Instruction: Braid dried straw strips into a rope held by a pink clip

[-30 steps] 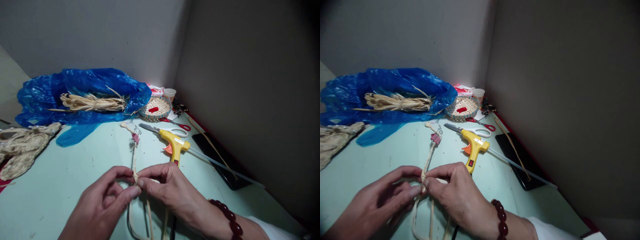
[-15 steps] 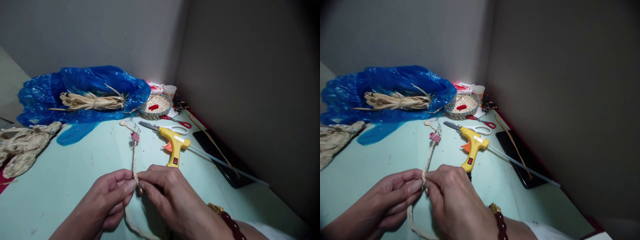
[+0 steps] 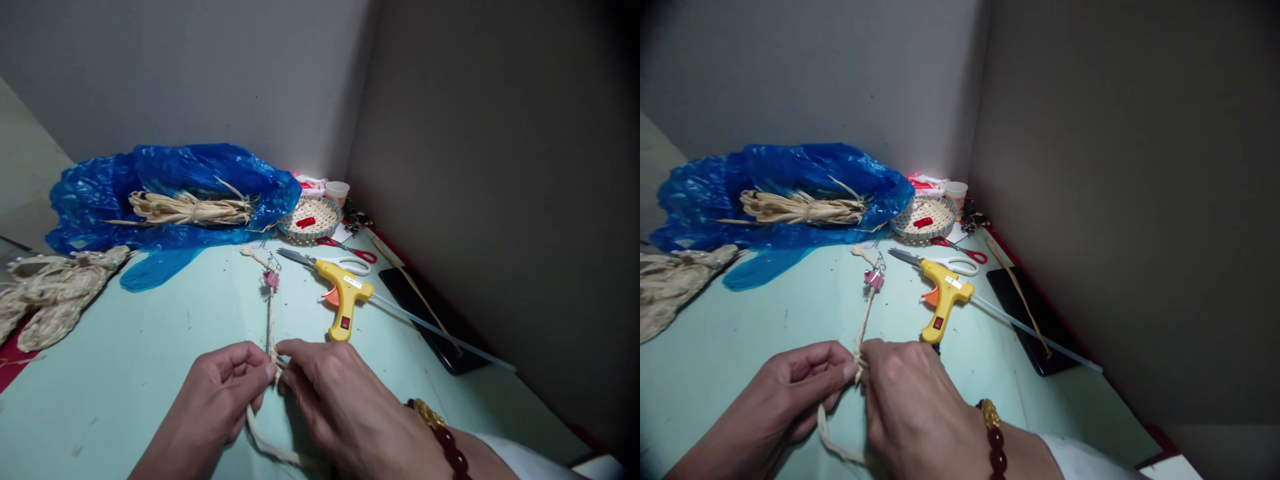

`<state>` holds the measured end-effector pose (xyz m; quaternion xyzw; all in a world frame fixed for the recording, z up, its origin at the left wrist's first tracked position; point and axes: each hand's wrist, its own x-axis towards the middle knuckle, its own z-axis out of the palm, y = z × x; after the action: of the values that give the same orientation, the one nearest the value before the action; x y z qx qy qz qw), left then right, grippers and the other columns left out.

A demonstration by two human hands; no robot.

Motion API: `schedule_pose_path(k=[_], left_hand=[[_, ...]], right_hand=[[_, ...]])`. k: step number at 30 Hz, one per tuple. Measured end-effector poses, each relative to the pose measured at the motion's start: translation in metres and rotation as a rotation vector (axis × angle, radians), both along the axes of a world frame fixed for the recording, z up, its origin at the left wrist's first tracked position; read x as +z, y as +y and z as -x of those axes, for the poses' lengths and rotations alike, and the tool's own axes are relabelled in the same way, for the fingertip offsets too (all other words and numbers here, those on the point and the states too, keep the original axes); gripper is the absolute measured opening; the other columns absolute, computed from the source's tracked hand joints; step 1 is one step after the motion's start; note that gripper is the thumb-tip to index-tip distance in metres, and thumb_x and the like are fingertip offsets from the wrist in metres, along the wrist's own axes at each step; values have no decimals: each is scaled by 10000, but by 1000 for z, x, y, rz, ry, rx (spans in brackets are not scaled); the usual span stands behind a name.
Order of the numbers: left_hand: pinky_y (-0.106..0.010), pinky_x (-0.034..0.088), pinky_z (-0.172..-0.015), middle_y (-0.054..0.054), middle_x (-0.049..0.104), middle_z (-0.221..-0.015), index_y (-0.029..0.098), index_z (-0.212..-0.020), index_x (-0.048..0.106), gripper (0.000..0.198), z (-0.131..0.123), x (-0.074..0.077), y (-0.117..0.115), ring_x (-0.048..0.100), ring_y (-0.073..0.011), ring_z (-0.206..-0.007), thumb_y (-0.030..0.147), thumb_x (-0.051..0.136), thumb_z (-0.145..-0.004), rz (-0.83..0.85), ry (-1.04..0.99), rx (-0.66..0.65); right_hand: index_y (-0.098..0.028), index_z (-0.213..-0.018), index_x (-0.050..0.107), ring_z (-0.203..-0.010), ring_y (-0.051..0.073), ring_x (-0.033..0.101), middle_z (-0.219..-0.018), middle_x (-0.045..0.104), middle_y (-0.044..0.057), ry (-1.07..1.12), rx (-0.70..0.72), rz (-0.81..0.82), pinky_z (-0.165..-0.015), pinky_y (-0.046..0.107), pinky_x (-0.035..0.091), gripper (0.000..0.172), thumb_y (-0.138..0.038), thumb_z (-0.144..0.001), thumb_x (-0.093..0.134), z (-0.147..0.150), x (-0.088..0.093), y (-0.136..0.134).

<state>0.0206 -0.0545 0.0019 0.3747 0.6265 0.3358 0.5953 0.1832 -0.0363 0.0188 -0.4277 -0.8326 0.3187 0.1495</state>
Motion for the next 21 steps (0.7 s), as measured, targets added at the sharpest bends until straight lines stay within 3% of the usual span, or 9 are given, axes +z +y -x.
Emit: schedule_pose_path(k=[7, 11, 13, 17, 21], left_hand=[[-208, 284, -498, 53, 435, -533, 177, -590, 543, 257, 0, 9, 1, 379, -107, -535, 360, 625, -752, -153, 158, -106], [-201, 304, -502, 55, 450, -518, 178, -592, 520, 242, -1, 8, 3, 403, -103, -526, 333, 634, -737, -159, 116, -127], [-183, 257, -449, 66, 446, -479, 178, -598, 505, 269, 0, 5, 3, 360, -77, -458, 361, 643, -738, -115, 45, -122], [-196, 50, -397, 88, 431, -445, 177, -644, 504, 312, 5, 2, 2, 143, -24, -378, 430, 650, -752, 25, -136, -103], [-196, 35, -404, 81, 457, -487, 161, -648, 523, 343, 9, 3, 2, 121, -10, -397, 446, 692, -740, 29, -233, -104]], right_hand=[[-173, -712, 540, -571, 101, 517, -703, 618, 13, -17, 9, -98, -543, 212, 357, 170, -153, -867, 472, -7, 14, -1], [-167, -756, 588, -531, 86, 527, -667, 627, -7, 96, -1, -201, -497, 202, 346, 175, -154, -875, 460, 0, 3, -7], [-148, -770, 593, -509, 97, 518, -636, 617, 5, 139, 69, -376, -475, 220, 346, 206, -156, -887, 424, 4, -7, -10], [-138, -784, 585, -442, 127, 478, -584, 583, 12, 59, 233, -675, -369, 271, 272, 217, -119, -878, 391, 7, -20, -12], [-89, -913, 589, -408, 163, 482, -552, 559, 11, -13, 227, -892, -318, 314, 221, 230, -49, -842, 373, 7, -21, -13]])
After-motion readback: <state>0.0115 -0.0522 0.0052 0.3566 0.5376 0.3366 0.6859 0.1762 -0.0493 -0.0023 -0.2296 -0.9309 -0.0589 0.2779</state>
